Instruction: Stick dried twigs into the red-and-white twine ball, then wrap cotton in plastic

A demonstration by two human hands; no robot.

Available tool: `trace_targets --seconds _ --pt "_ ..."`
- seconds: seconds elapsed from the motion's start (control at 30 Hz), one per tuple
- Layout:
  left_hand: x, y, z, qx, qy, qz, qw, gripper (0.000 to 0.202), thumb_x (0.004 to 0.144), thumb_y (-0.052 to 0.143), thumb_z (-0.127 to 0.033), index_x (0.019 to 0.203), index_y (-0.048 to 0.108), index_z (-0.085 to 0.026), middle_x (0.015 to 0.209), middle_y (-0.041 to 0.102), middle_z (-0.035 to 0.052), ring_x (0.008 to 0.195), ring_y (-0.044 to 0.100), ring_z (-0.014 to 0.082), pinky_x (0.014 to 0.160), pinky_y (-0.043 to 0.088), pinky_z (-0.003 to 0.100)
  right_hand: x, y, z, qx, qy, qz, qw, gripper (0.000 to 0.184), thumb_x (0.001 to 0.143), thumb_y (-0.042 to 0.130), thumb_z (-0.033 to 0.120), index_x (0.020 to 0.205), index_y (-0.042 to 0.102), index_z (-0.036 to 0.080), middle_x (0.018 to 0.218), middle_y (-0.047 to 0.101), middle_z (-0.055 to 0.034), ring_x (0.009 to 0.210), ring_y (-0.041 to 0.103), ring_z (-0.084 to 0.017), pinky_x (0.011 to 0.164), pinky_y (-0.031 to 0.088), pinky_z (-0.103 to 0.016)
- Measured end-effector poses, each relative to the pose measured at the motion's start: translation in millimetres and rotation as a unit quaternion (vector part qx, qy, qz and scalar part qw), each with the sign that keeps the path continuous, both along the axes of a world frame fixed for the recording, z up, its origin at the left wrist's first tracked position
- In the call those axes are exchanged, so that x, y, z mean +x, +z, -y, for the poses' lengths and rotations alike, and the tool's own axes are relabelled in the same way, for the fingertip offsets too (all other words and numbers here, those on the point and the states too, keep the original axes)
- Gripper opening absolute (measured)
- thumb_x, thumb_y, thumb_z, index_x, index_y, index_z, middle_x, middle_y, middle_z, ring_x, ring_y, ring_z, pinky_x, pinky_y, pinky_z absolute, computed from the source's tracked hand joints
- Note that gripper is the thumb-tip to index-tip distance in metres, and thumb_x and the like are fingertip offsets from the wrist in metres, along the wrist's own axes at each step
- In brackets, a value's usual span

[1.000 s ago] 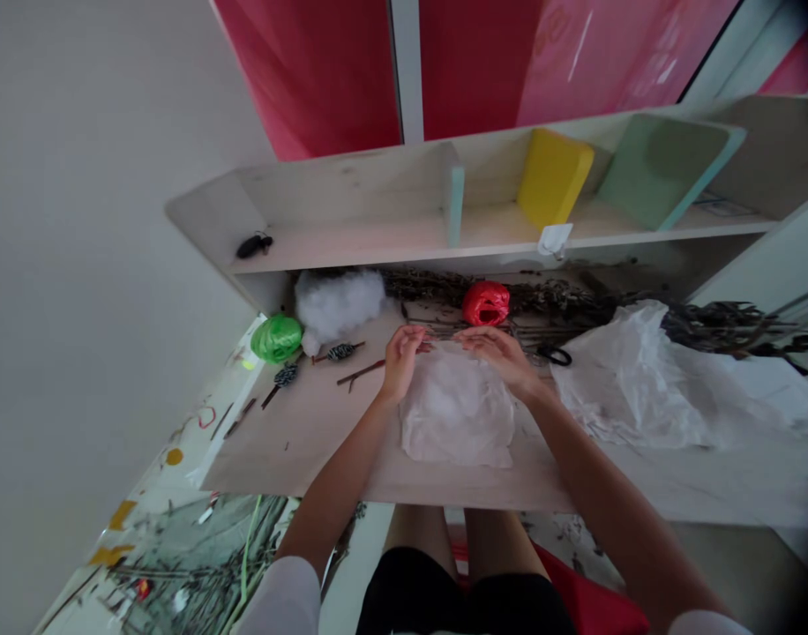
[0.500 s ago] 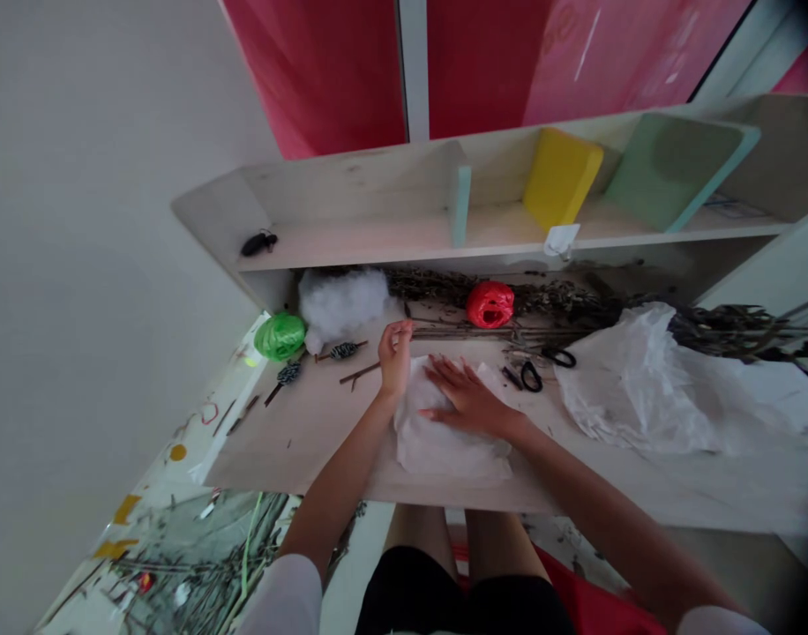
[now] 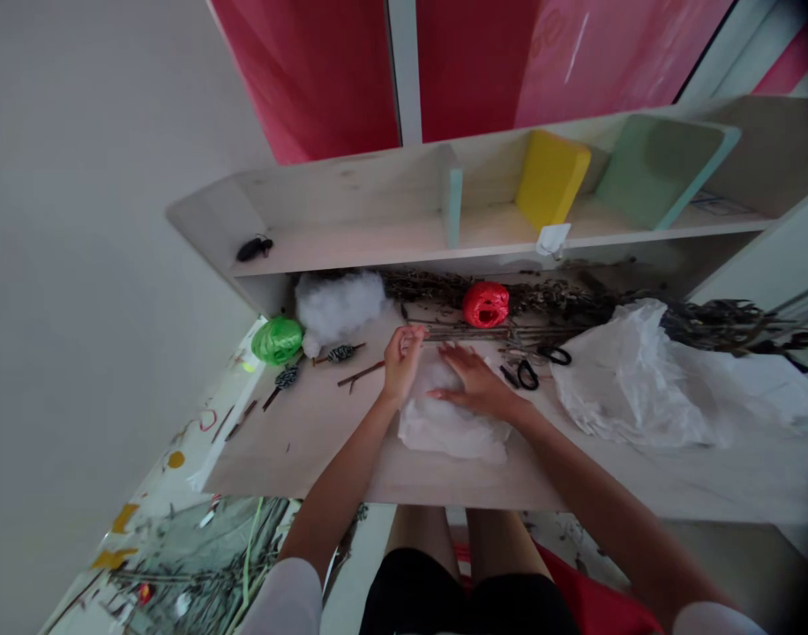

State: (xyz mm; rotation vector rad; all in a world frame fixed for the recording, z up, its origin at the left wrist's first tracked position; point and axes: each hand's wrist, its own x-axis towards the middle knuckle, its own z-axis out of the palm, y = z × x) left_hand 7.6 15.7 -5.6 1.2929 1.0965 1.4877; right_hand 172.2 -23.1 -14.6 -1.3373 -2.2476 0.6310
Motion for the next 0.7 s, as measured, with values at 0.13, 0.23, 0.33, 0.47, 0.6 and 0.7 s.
trace_targets --seconds 0.13,0.23,0.33,0.47,0.6,0.7 --pt "3 0.0 4 0.017 -0.036 -0.047 0.998 0.029 0.084 0.058 -0.049 0.090 0.060 -0.021 0.094 0.069 0.0057 0.091 0.065 0.0170 0.087 0.049 0.031 8 4.8 -11 0.047 -0.050 -0.110 0.992 0.063 0.082 0.056 0.059 0.127 0.056 0.015 0.130 0.059 -0.0178 0.122 0.054 -0.031 0.105 0.040 -0.047" --pt "5 -1.1 6 0.012 -0.060 -0.077 0.995 0.031 0.086 0.055 -0.050 0.095 0.061 -0.021 0.099 0.069 0.0071 0.093 0.065 0.0180 0.083 0.050 0.031 15 10.1 -15 0.046 -0.119 -0.194 0.973 0.048 0.084 0.054 0.054 0.114 0.062 0.018 0.118 0.067 -0.0139 0.108 0.063 -0.028 0.095 0.046 -0.043" --pt "5 -3.4 7 0.014 -0.109 -0.118 0.987 0.031 0.088 0.053 -0.048 0.102 0.061 -0.022 0.105 0.069 0.0083 0.096 0.065 0.0189 0.085 0.051 0.033 20 14.8 -16 0.050 -0.199 -0.240 0.949 0.041 0.084 0.052 0.055 0.098 0.065 0.018 0.099 0.072 -0.0119 0.090 0.068 -0.026 0.081 0.050 -0.037" --pt "5 -6.0 11 0.045 -0.191 -0.203 0.959 0.033 0.087 0.055 -0.044 0.113 0.062 -0.024 0.115 0.068 0.0090 0.106 0.064 0.0219 0.094 0.049 0.039 25 18.5 -17 0.029 -0.264 -0.205 0.942 0.049 0.084 0.047 0.064 0.064 0.059 0.020 0.062 0.066 -0.0066 0.061 0.064 -0.022 0.066 0.047 -0.032" --pt "4 -3.6 17 0.119 -0.219 -0.319 0.914 0.045 0.078 0.066 -0.044 0.120 0.061 -0.026 0.125 0.064 0.0096 0.117 0.059 0.0264 0.106 0.040 0.046 29 15.2 -17 -0.077 -0.215 -0.113 0.967 0.065 0.086 0.033 0.070 0.044 0.049 0.023 0.044 0.055 -0.0047 0.051 0.060 -0.021 0.062 0.045 -0.032" --pt "4 0.8 20 0.116 -0.241 -0.409 0.872 0.059 0.076 0.065 -0.053 0.127 0.056 -0.024 0.134 0.058 0.0104 0.129 0.049 0.0282 0.116 0.023 0.050 30 7.8 -18 -0.108 -0.191 -0.079 0.972 0.064 0.088 0.032 0.067 0.048 0.053 0.022 0.049 0.059 -0.0059 0.052 0.061 -0.021 0.062 0.047 -0.033"
